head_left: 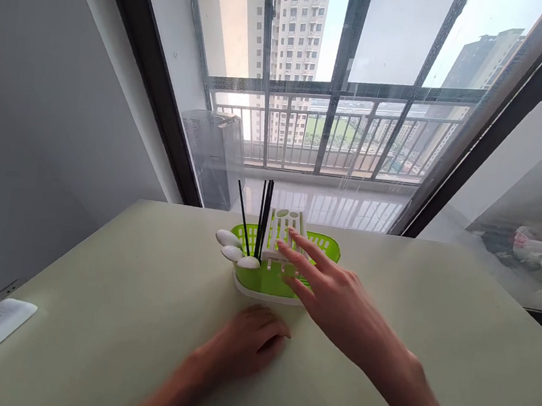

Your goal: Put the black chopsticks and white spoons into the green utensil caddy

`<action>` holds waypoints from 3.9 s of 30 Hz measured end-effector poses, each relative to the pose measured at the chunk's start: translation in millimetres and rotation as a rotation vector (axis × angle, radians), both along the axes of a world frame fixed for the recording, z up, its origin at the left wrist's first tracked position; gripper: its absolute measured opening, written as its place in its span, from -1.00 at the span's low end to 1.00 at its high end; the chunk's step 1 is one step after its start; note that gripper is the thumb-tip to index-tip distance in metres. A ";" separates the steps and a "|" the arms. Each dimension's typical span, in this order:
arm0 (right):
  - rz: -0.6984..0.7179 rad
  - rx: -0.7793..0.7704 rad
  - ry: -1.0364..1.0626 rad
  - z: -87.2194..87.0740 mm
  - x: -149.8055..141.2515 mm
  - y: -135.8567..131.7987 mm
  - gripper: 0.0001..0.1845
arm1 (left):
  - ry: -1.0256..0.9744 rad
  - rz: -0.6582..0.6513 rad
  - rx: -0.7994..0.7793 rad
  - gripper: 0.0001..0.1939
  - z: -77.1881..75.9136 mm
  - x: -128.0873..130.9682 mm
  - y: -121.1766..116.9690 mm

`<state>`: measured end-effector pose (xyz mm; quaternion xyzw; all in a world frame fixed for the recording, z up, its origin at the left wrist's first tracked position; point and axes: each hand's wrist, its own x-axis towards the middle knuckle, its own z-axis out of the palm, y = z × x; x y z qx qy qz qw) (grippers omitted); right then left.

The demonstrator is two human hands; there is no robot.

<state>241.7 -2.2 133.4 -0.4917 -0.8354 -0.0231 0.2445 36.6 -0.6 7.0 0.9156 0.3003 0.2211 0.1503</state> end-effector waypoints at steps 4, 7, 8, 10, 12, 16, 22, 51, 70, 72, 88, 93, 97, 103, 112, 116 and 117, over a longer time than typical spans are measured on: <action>0.040 -0.053 -0.029 1.2 7.2 0.9 -0.49 | 0.043 0.200 -0.110 -0.79 18.1 -38.8 5.1; 0.052 -0.082 -0.010 3.1 10.6 0.0 -0.49 | 0.009 0.430 -0.232 -0.75 34.1 -72.0 22.7; 0.056 -0.094 -0.004 3.9 11.2 -0.6 -0.48 | -0.037 0.487 -0.291 -0.73 40.1 -81.7 29.7; 0.072 -0.111 0.018 5.2 12.0 -1.5 -0.47 | -0.128 0.577 -0.385 -0.65 53.0 -97.0 43.2; 0.090 -0.114 0.044 6.0 12.3 -1.9 -0.47 | -0.198 0.657 -0.414 -0.56 67.0 -105.0 55.0; 0.099 -0.079 0.066 6.0 11.7 -2.0 -0.49 | -0.328 0.776 -0.366 -0.43 95.5 -99.5 77.7; 0.104 -0.056 0.086 4.2 12.1 -0.7 -0.48 | -0.388 0.785 -0.416 -0.23 139.6 -68.4 123.9; 0.071 -0.138 0.067 13.2 8.0 -10.6 -0.33 | -1.010 0.559 -0.398 -0.58 192.7 -28.3 157.5; 0.069 -0.149 0.012 -2.9 8.1 -12.9 -0.32 | -1.484 1.123 -0.619 -0.79 165.6 -207.6 89.9; 0.063 -0.141 0.006 -5.1 8.3 -12.9 -0.32 | -1.348 1.132 -0.703 -0.89 160.4 -212.0 81.4; 0.065 -0.149 0.011 -6.9 6.7 -16.5 -0.35 | 0.012 0.897 -1.067 -0.38 122.9 -215.9 47.5; 0.063 -0.159 0.015 -5.9 6.4 -17.4 -0.35 | 0.095 0.919 -0.978 -0.38 103.6 -219.5 50.4; 0.049 -0.173 0.004 -4.5 5.6 -18.1 -0.35 | 0.177 0.904 -0.900 -0.44 87.4 -220.3 52.8; 0.052 -0.207 -0.003 -3.6 5.7 -17.7 -0.33 | 0.399 0.924 -0.637 -0.58 70.6 -225.1 62.1; 0.056 -0.178 0.005 -7.1 6.6 -16.7 -0.33 | 0.562 0.908 -0.467 -0.57 62.4 -228.4 59.1; 0.064 -0.183 0.007 -7.8 6.8 -16.0 -0.31 | 0.604 0.915 -0.368 -0.51 67.4 -222.3 55.5; 0.066 -0.186 0.009 -7.6 6.8 -16.0 -0.30 | 0.604 0.920 -0.329 -0.45 69.2 -219.3 54.3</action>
